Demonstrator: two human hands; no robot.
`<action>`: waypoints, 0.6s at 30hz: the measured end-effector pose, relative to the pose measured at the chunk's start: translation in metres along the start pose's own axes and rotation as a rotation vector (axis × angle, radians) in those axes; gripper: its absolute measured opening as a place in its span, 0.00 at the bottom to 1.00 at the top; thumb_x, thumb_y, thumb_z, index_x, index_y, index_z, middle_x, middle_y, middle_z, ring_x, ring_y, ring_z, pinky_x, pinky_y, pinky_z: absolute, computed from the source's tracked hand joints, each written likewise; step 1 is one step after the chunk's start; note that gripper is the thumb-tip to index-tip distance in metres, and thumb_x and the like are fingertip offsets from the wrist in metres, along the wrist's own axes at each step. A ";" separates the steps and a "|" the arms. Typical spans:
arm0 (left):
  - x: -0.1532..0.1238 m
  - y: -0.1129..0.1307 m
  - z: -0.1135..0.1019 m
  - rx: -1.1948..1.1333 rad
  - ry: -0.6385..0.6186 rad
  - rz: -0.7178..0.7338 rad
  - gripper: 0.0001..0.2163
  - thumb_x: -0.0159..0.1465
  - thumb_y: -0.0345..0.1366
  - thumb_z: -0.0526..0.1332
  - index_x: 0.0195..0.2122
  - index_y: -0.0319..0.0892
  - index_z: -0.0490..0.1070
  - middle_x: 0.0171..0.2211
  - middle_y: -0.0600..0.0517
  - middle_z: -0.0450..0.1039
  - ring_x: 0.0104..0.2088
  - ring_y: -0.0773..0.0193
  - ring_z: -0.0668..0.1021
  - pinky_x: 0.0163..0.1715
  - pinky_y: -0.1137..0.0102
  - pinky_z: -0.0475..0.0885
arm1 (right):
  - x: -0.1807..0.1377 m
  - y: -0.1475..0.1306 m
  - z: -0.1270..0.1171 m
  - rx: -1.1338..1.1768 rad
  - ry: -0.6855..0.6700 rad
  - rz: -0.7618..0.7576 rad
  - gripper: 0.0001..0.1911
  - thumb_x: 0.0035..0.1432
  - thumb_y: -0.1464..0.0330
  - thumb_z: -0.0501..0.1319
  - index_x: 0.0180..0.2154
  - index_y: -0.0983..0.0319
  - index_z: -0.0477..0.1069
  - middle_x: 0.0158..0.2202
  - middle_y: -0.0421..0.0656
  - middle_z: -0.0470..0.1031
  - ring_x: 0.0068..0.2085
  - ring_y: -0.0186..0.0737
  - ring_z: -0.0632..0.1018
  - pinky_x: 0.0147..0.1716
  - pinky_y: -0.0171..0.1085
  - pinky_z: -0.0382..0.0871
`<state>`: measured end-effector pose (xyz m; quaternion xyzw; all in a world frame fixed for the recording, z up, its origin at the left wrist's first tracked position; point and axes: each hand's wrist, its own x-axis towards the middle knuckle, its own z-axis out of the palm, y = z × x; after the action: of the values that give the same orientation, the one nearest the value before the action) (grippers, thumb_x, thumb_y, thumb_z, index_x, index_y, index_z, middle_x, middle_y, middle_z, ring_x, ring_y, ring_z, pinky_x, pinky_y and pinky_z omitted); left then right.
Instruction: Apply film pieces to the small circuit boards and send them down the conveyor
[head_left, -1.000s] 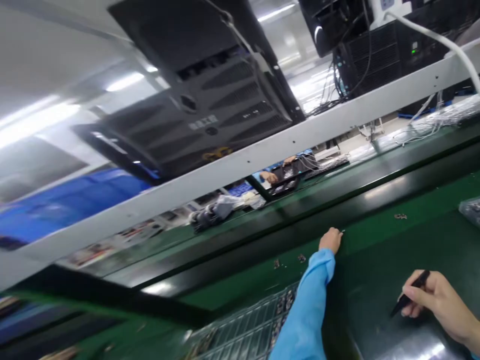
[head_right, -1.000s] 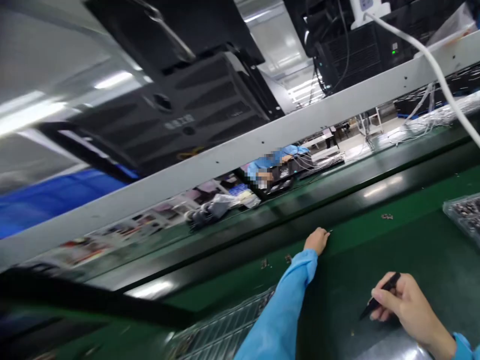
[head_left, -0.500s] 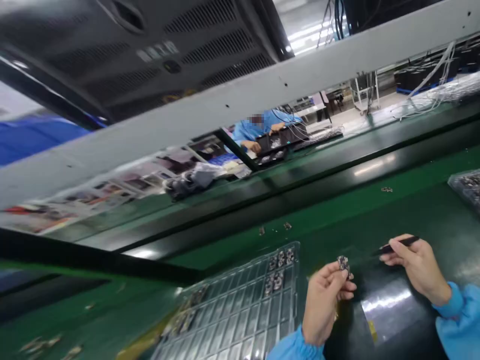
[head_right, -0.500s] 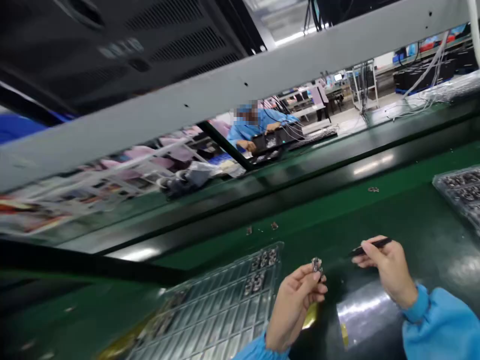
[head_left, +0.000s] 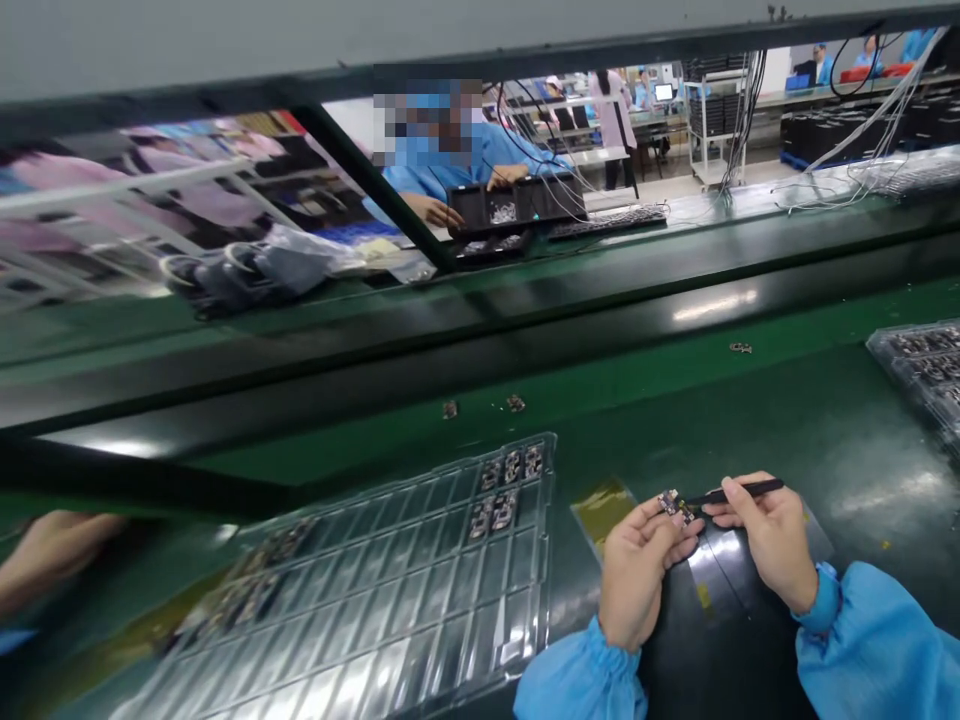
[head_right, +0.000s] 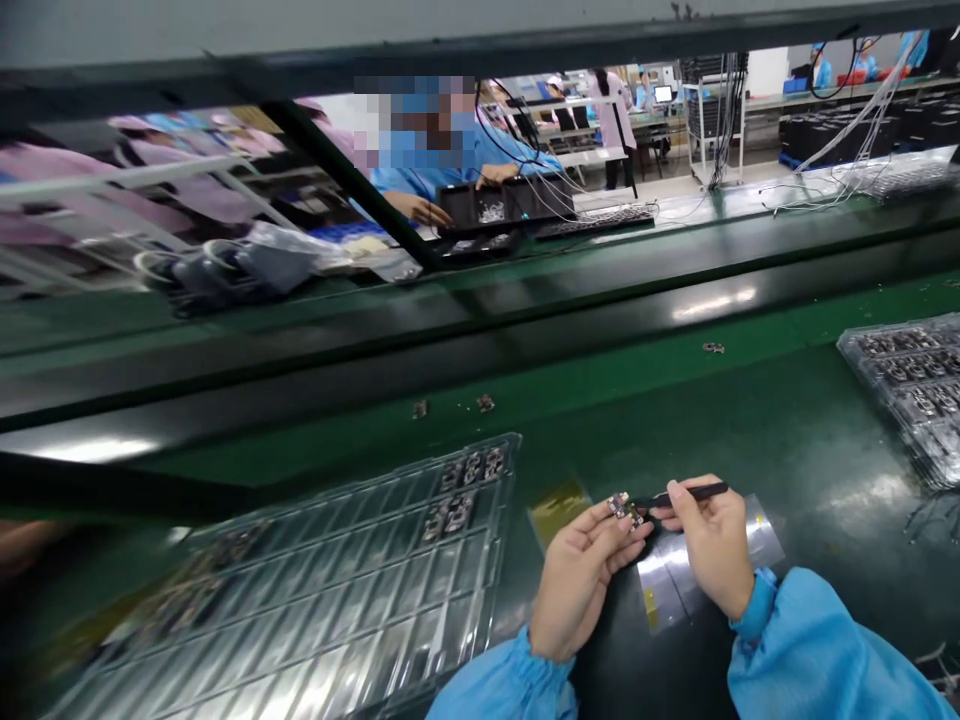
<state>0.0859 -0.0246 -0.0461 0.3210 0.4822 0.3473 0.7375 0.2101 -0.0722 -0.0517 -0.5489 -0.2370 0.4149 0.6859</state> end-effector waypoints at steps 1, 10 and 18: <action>0.000 0.000 0.000 -0.007 0.002 -0.004 0.17 0.45 0.32 0.68 0.36 0.36 0.68 0.28 0.48 0.76 0.31 0.59 0.79 0.28 0.73 0.74 | 0.000 -0.001 0.000 -0.017 -0.005 -0.003 0.15 0.51 0.59 0.63 0.30 0.66 0.67 0.23 0.43 0.74 0.28 0.43 0.79 0.26 0.36 0.77; -0.002 0.001 0.001 -0.049 -0.002 0.014 0.16 0.47 0.30 0.67 0.37 0.36 0.67 0.28 0.49 0.76 0.33 0.59 0.79 0.29 0.74 0.74 | -0.002 -0.001 0.003 -0.081 0.012 -0.032 0.16 0.50 0.58 0.63 0.29 0.66 0.68 0.23 0.44 0.74 0.28 0.44 0.79 0.24 0.35 0.77; -0.002 0.003 0.002 -0.045 -0.003 0.013 0.14 0.48 0.28 0.66 0.35 0.36 0.67 0.29 0.49 0.76 0.34 0.59 0.79 0.30 0.74 0.74 | -0.003 -0.002 0.004 -0.061 0.023 -0.028 0.14 0.50 0.60 0.64 0.28 0.66 0.68 0.23 0.43 0.74 0.27 0.42 0.79 0.23 0.33 0.76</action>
<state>0.0869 -0.0252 -0.0420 0.3079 0.4710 0.3625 0.7429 0.2057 -0.0728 -0.0477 -0.5710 -0.2495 0.3914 0.6771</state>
